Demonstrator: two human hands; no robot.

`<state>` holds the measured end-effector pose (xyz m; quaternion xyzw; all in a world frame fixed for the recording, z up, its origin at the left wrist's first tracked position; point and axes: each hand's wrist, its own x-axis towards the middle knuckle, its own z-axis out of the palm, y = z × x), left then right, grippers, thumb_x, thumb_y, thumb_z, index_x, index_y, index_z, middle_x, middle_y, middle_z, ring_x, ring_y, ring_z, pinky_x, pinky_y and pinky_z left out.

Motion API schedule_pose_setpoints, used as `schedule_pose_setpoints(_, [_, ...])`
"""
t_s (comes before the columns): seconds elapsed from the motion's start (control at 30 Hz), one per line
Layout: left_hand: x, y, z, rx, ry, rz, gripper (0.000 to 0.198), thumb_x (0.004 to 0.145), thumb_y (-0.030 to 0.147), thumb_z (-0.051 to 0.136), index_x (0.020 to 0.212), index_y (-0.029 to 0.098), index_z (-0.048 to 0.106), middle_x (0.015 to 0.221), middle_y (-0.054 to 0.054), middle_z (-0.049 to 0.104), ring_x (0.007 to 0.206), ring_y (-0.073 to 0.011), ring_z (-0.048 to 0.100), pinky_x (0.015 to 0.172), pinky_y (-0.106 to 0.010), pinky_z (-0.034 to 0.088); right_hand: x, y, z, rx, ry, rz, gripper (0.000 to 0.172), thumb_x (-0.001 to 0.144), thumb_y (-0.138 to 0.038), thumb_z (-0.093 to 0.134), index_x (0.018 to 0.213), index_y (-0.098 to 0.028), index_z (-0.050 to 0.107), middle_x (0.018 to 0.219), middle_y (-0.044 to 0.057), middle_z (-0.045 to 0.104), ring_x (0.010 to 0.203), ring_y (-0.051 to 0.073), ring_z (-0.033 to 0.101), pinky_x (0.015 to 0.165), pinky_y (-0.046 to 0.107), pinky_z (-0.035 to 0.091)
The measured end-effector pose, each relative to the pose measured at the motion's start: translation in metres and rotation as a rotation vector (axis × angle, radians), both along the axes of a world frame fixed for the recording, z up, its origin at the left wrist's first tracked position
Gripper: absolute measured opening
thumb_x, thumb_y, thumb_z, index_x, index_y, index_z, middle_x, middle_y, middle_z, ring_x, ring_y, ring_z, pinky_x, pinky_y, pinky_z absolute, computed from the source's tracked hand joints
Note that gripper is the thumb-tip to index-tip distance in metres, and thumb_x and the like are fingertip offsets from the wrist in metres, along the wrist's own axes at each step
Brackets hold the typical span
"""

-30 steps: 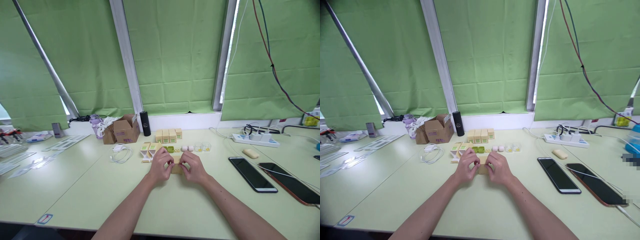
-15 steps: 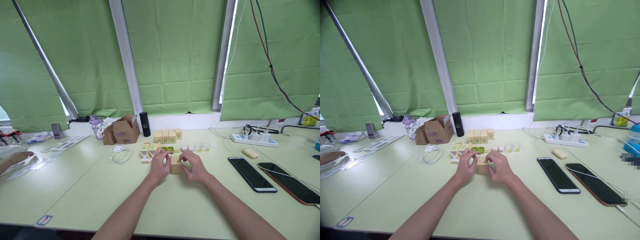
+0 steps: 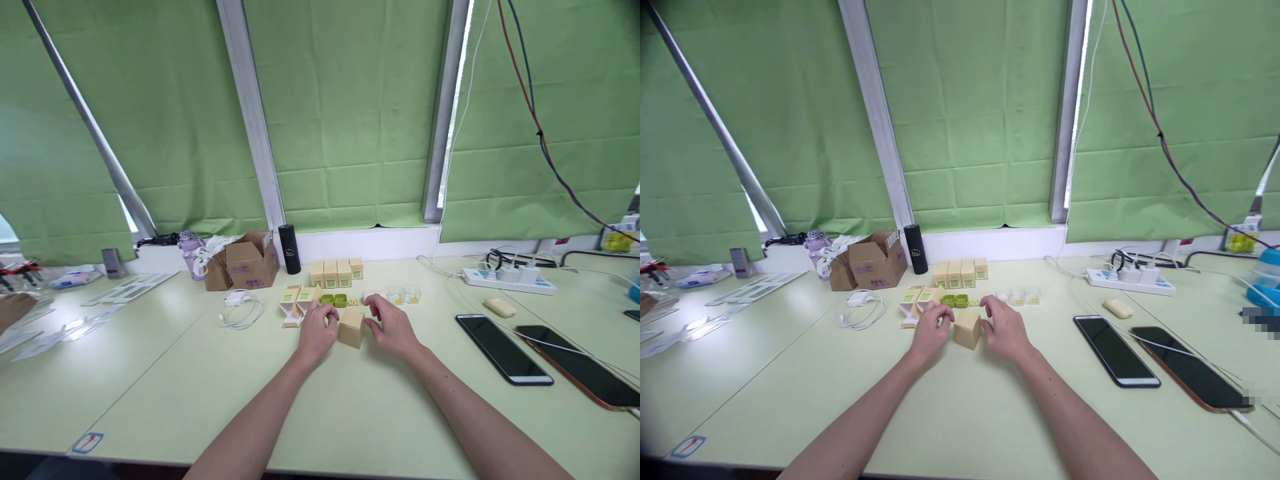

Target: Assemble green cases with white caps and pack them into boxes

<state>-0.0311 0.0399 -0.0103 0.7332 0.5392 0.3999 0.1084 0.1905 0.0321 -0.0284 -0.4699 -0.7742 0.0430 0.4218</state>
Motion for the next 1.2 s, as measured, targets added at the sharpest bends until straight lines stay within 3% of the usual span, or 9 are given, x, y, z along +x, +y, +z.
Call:
schedule_pose_setpoints(0.3, [-0.001, 0.008, -0.011, -0.082, -0.137, -0.121, 0.034, 0.097, 0.018, 0.047, 0.114, 0.025, 0.076, 0.087, -0.004, 0.059, 0.088, -0.0209, 0.063, 0.084, -0.036, 0.054, -0.002, -0.012, 0.008, -0.011, -0.016, 0.153, 0.029, 0.083, -0.023, 0.06, 0.109, -0.025, 0.048, 0.074, -0.005, 0.055, 0.063, 0.017, 0.053, 0.062, 0.029, 0.032])
schedule_pose_setpoints(0.5, [0.001, 0.011, -0.016, -0.113, -0.167, -0.129, 0.033, 0.097, 0.017, 0.049, 0.112, 0.023, 0.077, 0.103, -0.008, 0.065, 0.099, -0.022, 0.066, 0.091, -0.038, 0.055, -0.005, -0.014, 0.009, -0.089, -0.065, 0.168, 0.033, 0.079, -0.018, 0.06, 0.107, -0.026, 0.046, 0.068, -0.007, 0.054, 0.057, 0.016, 0.049, 0.06, 0.028, 0.028])
schedule_pose_setpoints(0.77, [0.0, 0.008, -0.01, -0.111, -0.061, -0.104, 0.034, 0.085, 0.005, 0.053, 0.108, 0.021, 0.071, 0.091, -0.005, 0.066, 0.105, -0.0247, 0.064, 0.098, -0.04, 0.05, -0.002, -0.003, 0.002, -0.123, -0.04, 0.062, 0.039, 0.079, -0.011, 0.055, 0.113, -0.027, 0.046, 0.075, -0.006, 0.065, 0.064, 0.019, 0.06, 0.061, 0.028, 0.031])
schedule_pose_setpoints(1.0, [0.002, 0.003, -0.006, -0.097, -0.05, -0.111, 0.017, 0.087, 0.011, 0.059, 0.1, 0.02, 0.065, 0.085, -0.005, 0.068, 0.107, -0.0277, 0.062, 0.092, -0.04, 0.05, -0.002, 0.007, -0.005, -0.173, 0.1, -0.033, 0.034, 0.083, -0.013, 0.052, 0.114, -0.028, 0.046, 0.082, -0.004, 0.07, 0.07, 0.02, 0.064, 0.063, 0.029, 0.035])
schedule_pose_setpoints(1.2, [0.004, 0.0, -0.004, -0.081, -0.046, -0.107, 0.012, 0.087, 0.012, 0.062, 0.095, 0.02, 0.066, 0.087, -0.006, 0.067, 0.102, -0.0259, 0.061, 0.087, -0.038, 0.05, -0.003, 0.016, -0.014, -0.246, 0.275, 0.007, 0.029, 0.083, -0.018, 0.052, 0.11, -0.028, 0.048, 0.08, -0.004, 0.069, 0.066, 0.019, 0.064, 0.061, 0.028, 0.041])
